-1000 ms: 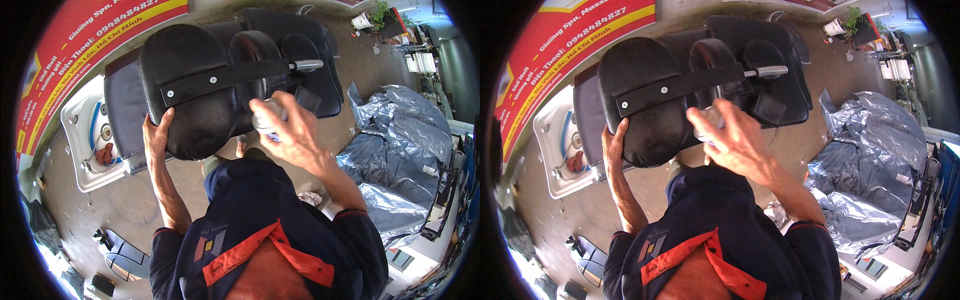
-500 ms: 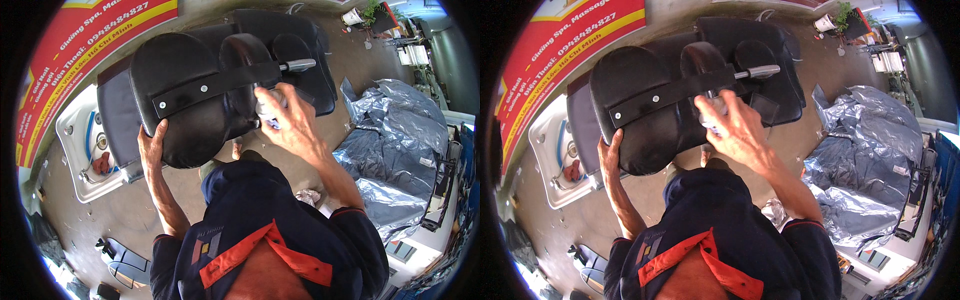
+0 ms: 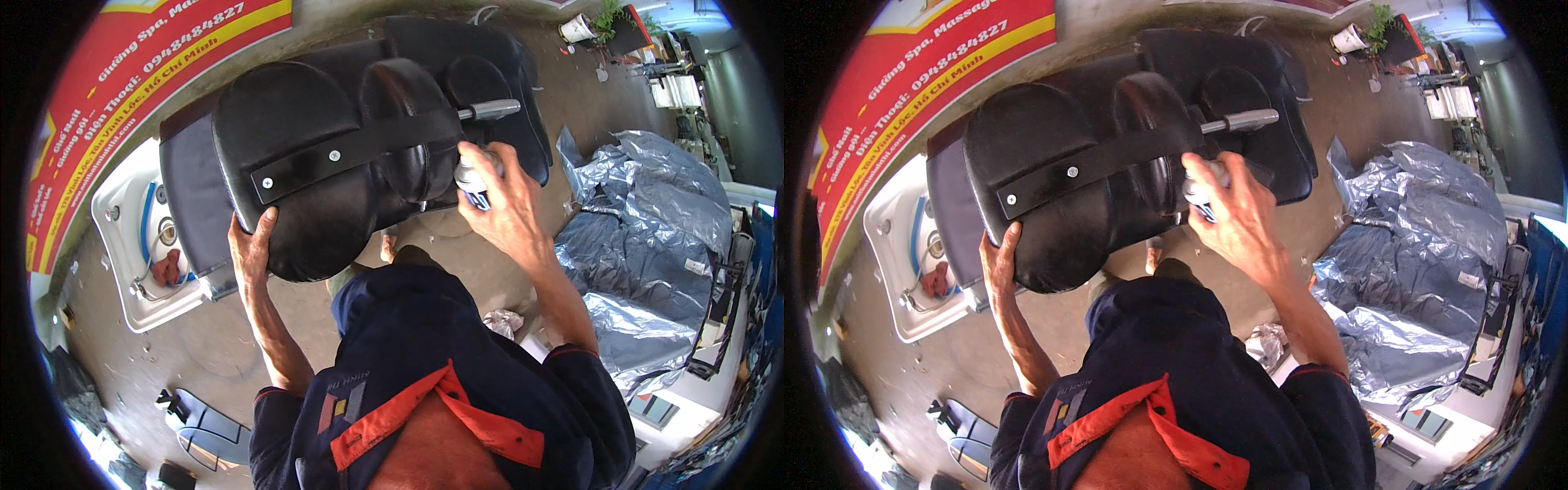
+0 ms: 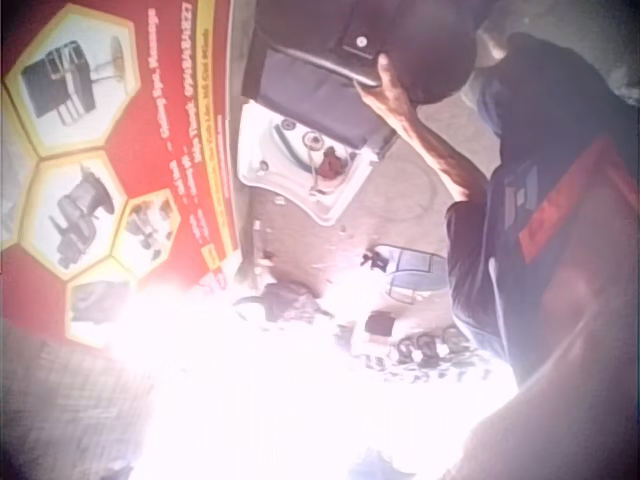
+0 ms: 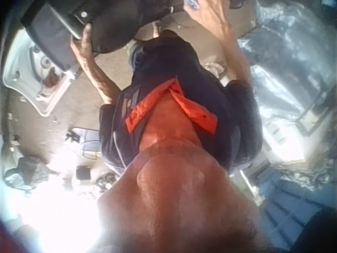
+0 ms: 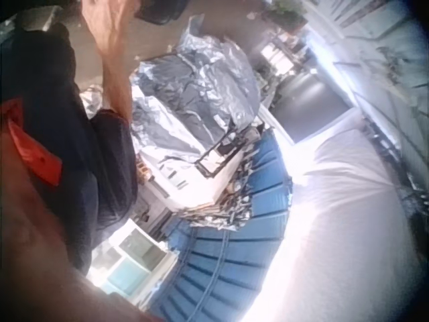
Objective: The person sprays a black salon chair with a can, then attaches a black plastic pipe to the chair's base using a strap. They lift the chair and place it on the floor, then pick up a hair dryer and attach it to the pipe.
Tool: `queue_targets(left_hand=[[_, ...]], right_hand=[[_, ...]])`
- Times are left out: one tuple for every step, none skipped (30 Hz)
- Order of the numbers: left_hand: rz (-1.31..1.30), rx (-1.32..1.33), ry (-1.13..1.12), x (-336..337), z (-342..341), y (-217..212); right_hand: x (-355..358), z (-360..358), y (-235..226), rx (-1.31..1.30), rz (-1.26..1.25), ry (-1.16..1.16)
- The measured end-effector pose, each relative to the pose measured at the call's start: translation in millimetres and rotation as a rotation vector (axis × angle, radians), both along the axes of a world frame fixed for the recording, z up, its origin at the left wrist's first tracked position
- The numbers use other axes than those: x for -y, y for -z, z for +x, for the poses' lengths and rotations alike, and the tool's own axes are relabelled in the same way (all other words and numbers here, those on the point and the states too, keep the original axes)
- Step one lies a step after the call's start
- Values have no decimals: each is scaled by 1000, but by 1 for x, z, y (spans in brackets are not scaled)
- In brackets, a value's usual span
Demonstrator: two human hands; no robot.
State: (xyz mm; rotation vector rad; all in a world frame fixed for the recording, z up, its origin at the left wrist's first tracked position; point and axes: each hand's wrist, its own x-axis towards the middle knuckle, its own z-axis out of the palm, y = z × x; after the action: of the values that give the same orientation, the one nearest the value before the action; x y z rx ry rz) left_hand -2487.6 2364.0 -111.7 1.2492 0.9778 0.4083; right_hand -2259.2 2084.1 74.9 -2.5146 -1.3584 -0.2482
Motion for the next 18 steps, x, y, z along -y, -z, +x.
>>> queue_targets(left_hand=[[-8,-8,-1,0,-2,1],[4,-3,-2,1,-4,3],[15,-9,-4,2,-5,4],[22,-38,-12,2,-6,6],[23,-11,-11,3,-8,8],[20,-3,-21,4,-8,9],[1,-25,-31,4,-10,11],[21,-5,-19,5,-11,12],[28,-16,-10,5,-12,14],[32,-55,-12,5,-13,15],[37,-14,-3,5,-15,16],[37,-6,-5,6,-17,17],[35,-29,-7,7,-19,17],[49,1,-3,7,-21,18],[59,-1,2,8,-22,19],[69,-29,0,8,-23,20],[57,-10,-6,9,-24,20],[58,9,-13,10,-26,21]], right_hand=[[2,0,-4,-11,-9,-8],[4,-1,-7,-2,9,-11],[4,-2,-8,-21,0,-30],[4,-4,-9,-27,13,-53],[2,-5,-8,-38,17,-74],[-1,-7,-6,-37,12,-91],[-3,-8,-3,-38,-1,-106],[-6,-8,0,-57,-44,-116],[-7,-7,0,-70,-86,-73],[-8,-7,0,-57,-33,-56],[-7,-7,-2,-65,-32,-19],[-4,-7,-5,-64,-14,23],[-2,-9,-9,-49,-14,19],[1,-12,-13,-64,-22,23],[3,-14,-17,-56,-37,13],[3,-18,-19,-33,-30,-20],[2,-21,-20,-43,-15,-49],[0,-24,-19,-51,3,-81]])
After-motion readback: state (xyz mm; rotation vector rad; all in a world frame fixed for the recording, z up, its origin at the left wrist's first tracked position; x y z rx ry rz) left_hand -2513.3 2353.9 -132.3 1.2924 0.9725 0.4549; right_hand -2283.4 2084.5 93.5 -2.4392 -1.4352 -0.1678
